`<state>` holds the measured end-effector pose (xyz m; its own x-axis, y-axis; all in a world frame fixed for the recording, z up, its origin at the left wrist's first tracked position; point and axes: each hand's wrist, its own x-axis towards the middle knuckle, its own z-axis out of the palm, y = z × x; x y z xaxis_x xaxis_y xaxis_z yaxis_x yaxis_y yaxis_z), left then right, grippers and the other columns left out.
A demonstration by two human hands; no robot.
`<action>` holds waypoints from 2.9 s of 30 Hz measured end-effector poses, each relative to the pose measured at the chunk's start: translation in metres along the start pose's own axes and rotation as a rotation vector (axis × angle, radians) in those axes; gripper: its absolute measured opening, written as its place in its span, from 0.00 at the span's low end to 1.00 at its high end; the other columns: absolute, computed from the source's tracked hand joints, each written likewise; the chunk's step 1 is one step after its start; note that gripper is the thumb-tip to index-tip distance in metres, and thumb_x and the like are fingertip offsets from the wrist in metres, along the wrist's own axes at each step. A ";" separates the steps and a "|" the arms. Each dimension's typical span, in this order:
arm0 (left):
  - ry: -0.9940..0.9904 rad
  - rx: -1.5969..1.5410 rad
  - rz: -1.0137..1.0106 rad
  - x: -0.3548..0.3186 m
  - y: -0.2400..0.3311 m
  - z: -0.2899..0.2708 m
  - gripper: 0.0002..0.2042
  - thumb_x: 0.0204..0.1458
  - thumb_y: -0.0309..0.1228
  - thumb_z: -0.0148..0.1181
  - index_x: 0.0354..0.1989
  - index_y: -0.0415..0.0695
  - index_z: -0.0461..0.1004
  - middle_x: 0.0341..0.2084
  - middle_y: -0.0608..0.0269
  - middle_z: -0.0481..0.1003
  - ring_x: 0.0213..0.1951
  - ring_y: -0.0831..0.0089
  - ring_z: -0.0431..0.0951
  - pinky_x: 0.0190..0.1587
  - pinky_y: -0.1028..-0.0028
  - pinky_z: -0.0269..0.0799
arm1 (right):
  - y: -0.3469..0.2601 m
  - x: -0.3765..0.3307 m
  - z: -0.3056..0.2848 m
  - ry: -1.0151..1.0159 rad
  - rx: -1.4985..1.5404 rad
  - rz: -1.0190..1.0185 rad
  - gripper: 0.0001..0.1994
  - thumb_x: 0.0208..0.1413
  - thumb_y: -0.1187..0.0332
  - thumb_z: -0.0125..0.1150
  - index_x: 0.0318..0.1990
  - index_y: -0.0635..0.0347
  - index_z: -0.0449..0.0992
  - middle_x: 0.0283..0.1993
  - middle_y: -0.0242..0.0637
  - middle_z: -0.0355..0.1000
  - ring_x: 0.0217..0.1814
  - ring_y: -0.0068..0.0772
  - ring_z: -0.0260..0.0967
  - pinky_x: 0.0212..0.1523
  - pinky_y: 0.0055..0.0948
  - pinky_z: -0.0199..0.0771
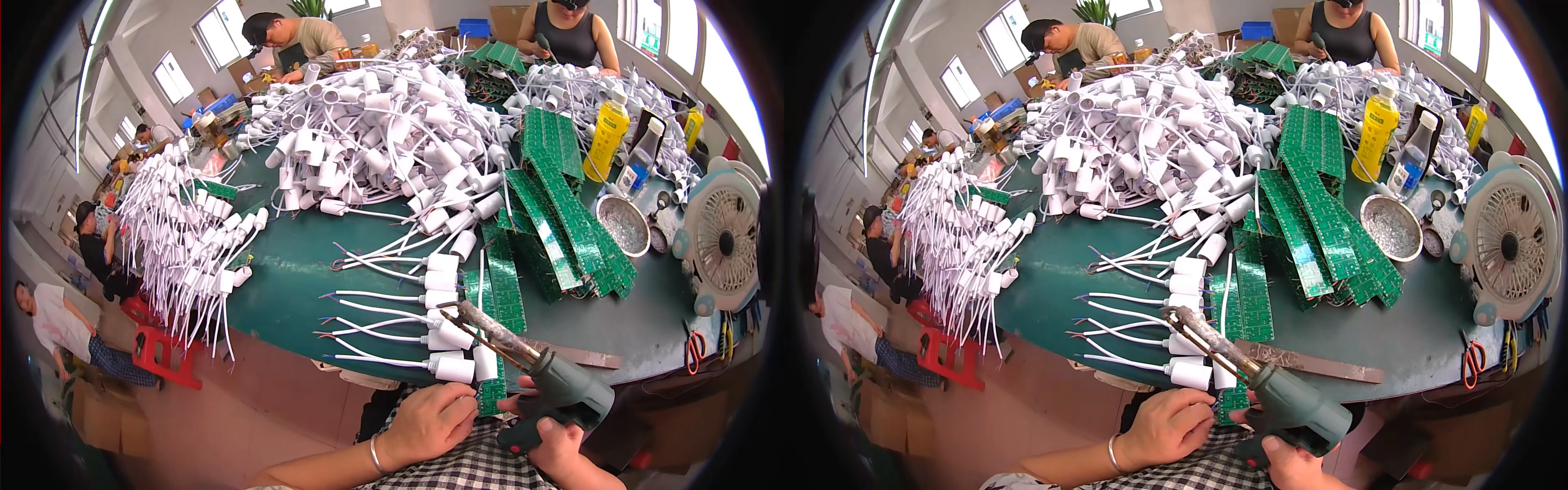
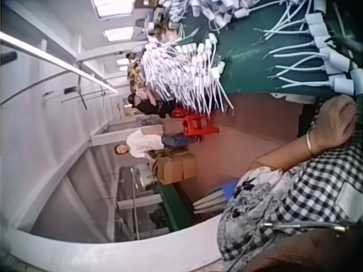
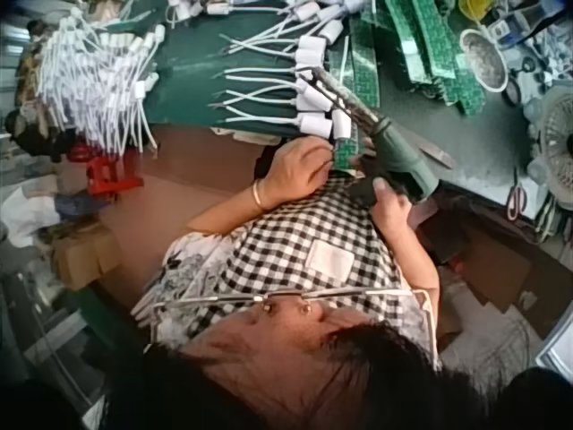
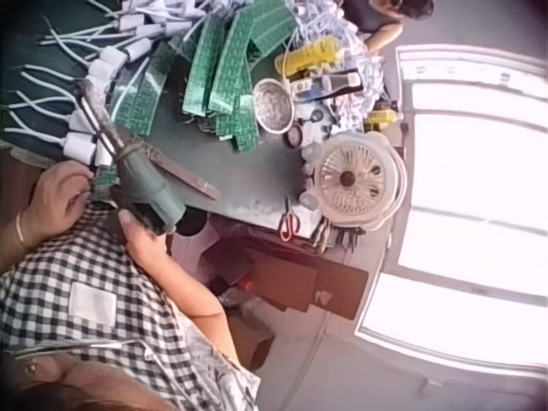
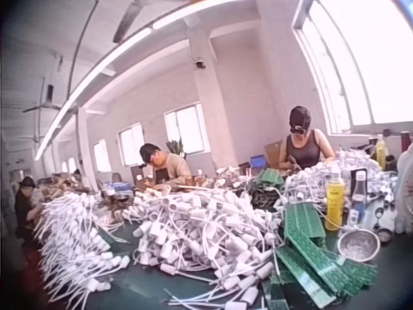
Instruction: The person solders wires from light bulb housings onto circuit boards at an industrial workstation using a soldering iron.
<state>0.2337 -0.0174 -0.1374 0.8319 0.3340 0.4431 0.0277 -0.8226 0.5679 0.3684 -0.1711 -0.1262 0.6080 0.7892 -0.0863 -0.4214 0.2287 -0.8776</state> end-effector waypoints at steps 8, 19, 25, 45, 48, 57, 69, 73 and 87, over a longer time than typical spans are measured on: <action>0.000 -0.088 -0.089 0.000 0.002 0.000 0.18 0.38 0.26 0.68 0.40 0.41 0.72 0.33 0.57 0.75 0.32 0.60 0.77 0.35 0.67 0.74 | -0.004 0.000 0.008 -0.039 0.065 0.057 0.33 0.50 0.60 0.64 0.60 0.67 0.60 0.59 0.49 0.62 0.56 0.48 0.67 0.60 0.54 0.65; 0.006 -0.166 -0.226 0.001 0.007 0.000 0.13 0.39 0.25 0.67 0.34 0.42 0.73 0.30 0.59 0.74 0.29 0.60 0.76 0.32 0.66 0.73 | -0.003 0.003 0.007 -0.123 0.025 0.074 0.31 0.54 0.63 0.60 0.63 0.68 0.57 0.61 0.48 0.62 0.59 0.50 0.66 0.61 0.48 0.63; -0.035 -0.077 -0.097 0.001 0.001 0.001 0.13 0.40 0.25 0.66 0.35 0.41 0.72 0.30 0.59 0.75 0.29 0.60 0.77 0.32 0.66 0.74 | -0.002 0.002 0.006 -0.125 0.060 0.099 0.32 0.54 0.64 0.60 0.63 0.68 0.56 0.61 0.48 0.62 0.60 0.49 0.65 0.62 0.48 0.62; -0.018 -0.077 -0.080 0.004 -0.005 0.007 0.09 0.40 0.24 0.63 0.30 0.42 0.71 0.26 0.59 0.74 0.24 0.61 0.75 0.27 0.67 0.73 | -0.018 -0.087 -0.061 0.246 -0.155 0.072 0.34 0.47 0.55 0.66 0.56 0.69 0.65 0.50 0.43 0.72 0.35 0.37 0.74 0.31 0.31 0.76; -0.014 -0.078 -0.082 0.003 -0.005 0.009 0.09 0.39 0.24 0.64 0.29 0.42 0.70 0.26 0.59 0.73 0.24 0.61 0.75 0.27 0.67 0.73 | -0.015 -0.098 -0.067 0.218 -0.368 0.016 0.23 0.47 0.64 0.63 0.50 0.68 0.69 0.41 0.42 0.72 0.34 0.35 0.71 0.34 0.32 0.72; -0.018 -0.045 -0.063 0.003 -0.009 0.013 0.10 0.39 0.24 0.64 0.29 0.43 0.70 0.26 0.59 0.73 0.24 0.62 0.75 0.27 0.67 0.73 | -0.028 -0.094 -0.062 0.046 -0.693 0.024 0.22 0.44 0.74 0.65 0.50 0.66 0.69 0.45 0.41 0.71 0.45 0.36 0.69 0.47 0.34 0.69; -0.013 -0.031 -0.044 0.001 -0.011 0.014 0.10 0.38 0.24 0.64 0.29 0.44 0.70 0.26 0.60 0.73 0.24 0.62 0.75 0.27 0.67 0.72 | -0.025 -0.097 -0.056 0.125 -0.728 0.001 0.23 0.42 0.75 0.66 0.49 0.66 0.70 0.47 0.42 0.70 0.47 0.36 0.69 0.50 0.35 0.68; -0.011 -0.027 -0.045 0.001 -0.013 0.013 0.10 0.38 0.24 0.64 0.29 0.44 0.70 0.25 0.61 0.73 0.23 0.62 0.75 0.26 0.68 0.72 | -0.029 -0.090 -0.057 0.072 -0.818 -0.095 0.22 0.43 0.73 0.67 0.49 0.66 0.70 0.44 0.41 0.71 0.42 0.35 0.70 0.45 0.34 0.70; -0.007 -0.021 -0.015 0.007 -0.007 0.019 0.08 0.38 0.26 0.64 0.26 0.47 0.70 0.23 0.63 0.72 0.22 0.64 0.74 0.25 0.68 0.70 | -0.059 -0.072 -0.087 0.629 -0.370 -0.398 0.17 0.53 0.61 0.52 0.44 0.67 0.70 0.24 0.40 0.69 0.17 0.26 0.64 0.18 0.24 0.65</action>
<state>0.2497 -0.0175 -0.1516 0.8355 0.3427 0.4296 0.0287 -0.8078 0.5888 0.4083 -0.2911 -0.1095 0.9737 0.1982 0.1121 0.0861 0.1350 -0.9871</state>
